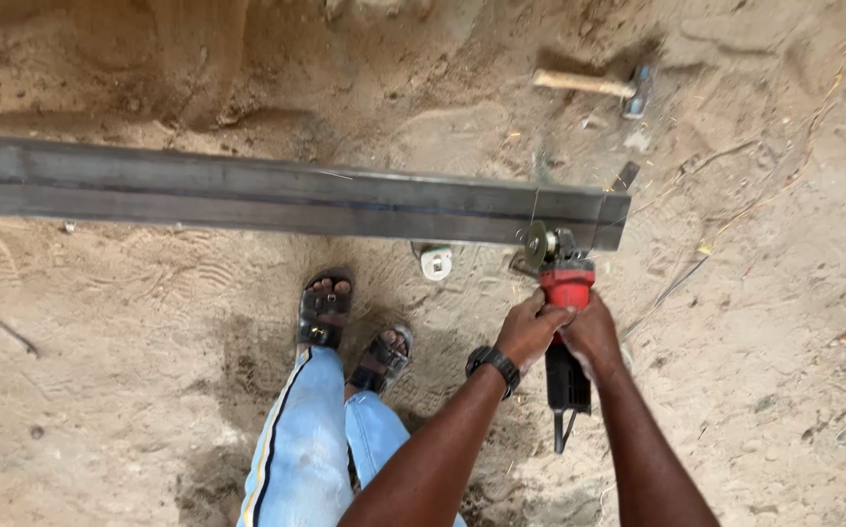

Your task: Measure a metal beam using a square and tape measure, mark it with a pencil, and cut it using an angle grinder.

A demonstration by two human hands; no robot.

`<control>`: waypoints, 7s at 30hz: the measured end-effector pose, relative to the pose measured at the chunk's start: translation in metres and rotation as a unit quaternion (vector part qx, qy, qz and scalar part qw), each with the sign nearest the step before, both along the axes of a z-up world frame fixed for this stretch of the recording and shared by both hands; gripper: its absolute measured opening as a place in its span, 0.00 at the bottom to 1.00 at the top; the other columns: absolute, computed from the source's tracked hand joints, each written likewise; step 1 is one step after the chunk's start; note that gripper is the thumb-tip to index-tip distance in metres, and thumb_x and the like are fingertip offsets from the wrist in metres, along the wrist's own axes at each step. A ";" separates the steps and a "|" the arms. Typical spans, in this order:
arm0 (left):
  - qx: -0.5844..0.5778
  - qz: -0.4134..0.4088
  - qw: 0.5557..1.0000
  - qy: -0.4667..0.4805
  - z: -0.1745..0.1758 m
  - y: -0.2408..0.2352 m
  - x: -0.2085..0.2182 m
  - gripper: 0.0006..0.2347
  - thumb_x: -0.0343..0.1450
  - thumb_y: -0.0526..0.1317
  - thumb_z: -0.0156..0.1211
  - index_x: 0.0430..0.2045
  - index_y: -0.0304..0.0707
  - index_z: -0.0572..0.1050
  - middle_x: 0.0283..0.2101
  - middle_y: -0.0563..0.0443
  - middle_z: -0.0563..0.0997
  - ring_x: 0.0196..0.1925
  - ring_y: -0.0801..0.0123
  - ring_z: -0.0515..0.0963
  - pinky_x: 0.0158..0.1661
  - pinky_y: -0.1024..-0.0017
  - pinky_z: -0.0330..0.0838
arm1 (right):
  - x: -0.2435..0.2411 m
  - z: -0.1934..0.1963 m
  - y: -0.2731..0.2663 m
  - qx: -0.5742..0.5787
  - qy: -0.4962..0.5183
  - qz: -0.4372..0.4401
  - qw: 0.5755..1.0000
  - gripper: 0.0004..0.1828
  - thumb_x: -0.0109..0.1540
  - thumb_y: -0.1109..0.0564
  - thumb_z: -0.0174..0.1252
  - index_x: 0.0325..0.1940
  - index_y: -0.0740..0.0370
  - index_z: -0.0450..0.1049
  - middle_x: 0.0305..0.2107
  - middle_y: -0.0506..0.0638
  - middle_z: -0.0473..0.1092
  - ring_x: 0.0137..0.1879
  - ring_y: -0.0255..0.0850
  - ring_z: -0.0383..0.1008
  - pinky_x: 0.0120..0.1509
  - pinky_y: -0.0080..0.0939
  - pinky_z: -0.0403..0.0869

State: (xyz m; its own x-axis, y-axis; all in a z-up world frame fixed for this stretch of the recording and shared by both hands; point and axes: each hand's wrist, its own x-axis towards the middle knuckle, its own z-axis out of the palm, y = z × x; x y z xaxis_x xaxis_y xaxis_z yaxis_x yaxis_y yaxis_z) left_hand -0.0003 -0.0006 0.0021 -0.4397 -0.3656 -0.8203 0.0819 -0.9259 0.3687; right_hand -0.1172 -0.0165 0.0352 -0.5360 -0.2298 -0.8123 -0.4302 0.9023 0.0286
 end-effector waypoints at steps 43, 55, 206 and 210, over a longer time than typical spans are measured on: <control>0.021 0.011 1.000 0.015 -0.005 -0.012 -0.003 0.19 0.68 0.45 0.64 0.51 0.33 0.76 0.40 0.49 0.83 0.41 0.71 0.82 0.45 0.70 0.77 | -0.030 -0.029 0.019 -0.039 -0.022 -0.012 0.999 0.24 0.57 0.52 0.63 0.55 0.60 0.71 0.37 0.53 0.79 0.38 0.44 0.80 0.42 0.47 0.78; 0.048 0.023 0.998 0.034 0.005 -0.029 0.003 0.19 0.68 0.42 0.63 0.52 0.34 0.74 0.42 0.49 0.82 0.45 0.69 0.82 0.48 0.72 0.75 | -0.007 -0.005 -0.016 -0.025 -0.015 -0.018 0.999 0.29 0.54 0.53 0.70 0.56 0.61 0.69 0.37 0.56 0.78 0.37 0.45 0.78 0.40 0.46 0.76; -0.041 0.011 0.999 -0.006 -0.021 -0.028 -0.002 0.18 0.66 0.47 0.64 0.44 0.34 0.78 0.37 0.47 0.84 0.39 0.69 0.82 0.43 0.70 0.75 | 0.012 0.001 -0.042 -0.050 -0.008 -0.081 0.995 0.30 0.56 0.59 0.68 0.60 0.63 0.65 0.37 0.56 0.76 0.38 0.45 0.77 0.40 0.47 0.76; -0.016 0.036 0.999 0.022 -0.030 -0.016 -0.008 0.16 0.68 0.47 0.64 0.41 0.31 0.79 0.36 0.46 0.83 0.37 0.69 0.80 0.41 0.69 0.74 | -0.004 -0.017 -0.017 -0.104 -0.019 -0.033 0.994 0.27 0.57 0.59 0.65 0.60 0.63 0.68 0.40 0.54 0.77 0.40 0.41 0.78 0.42 0.42 0.76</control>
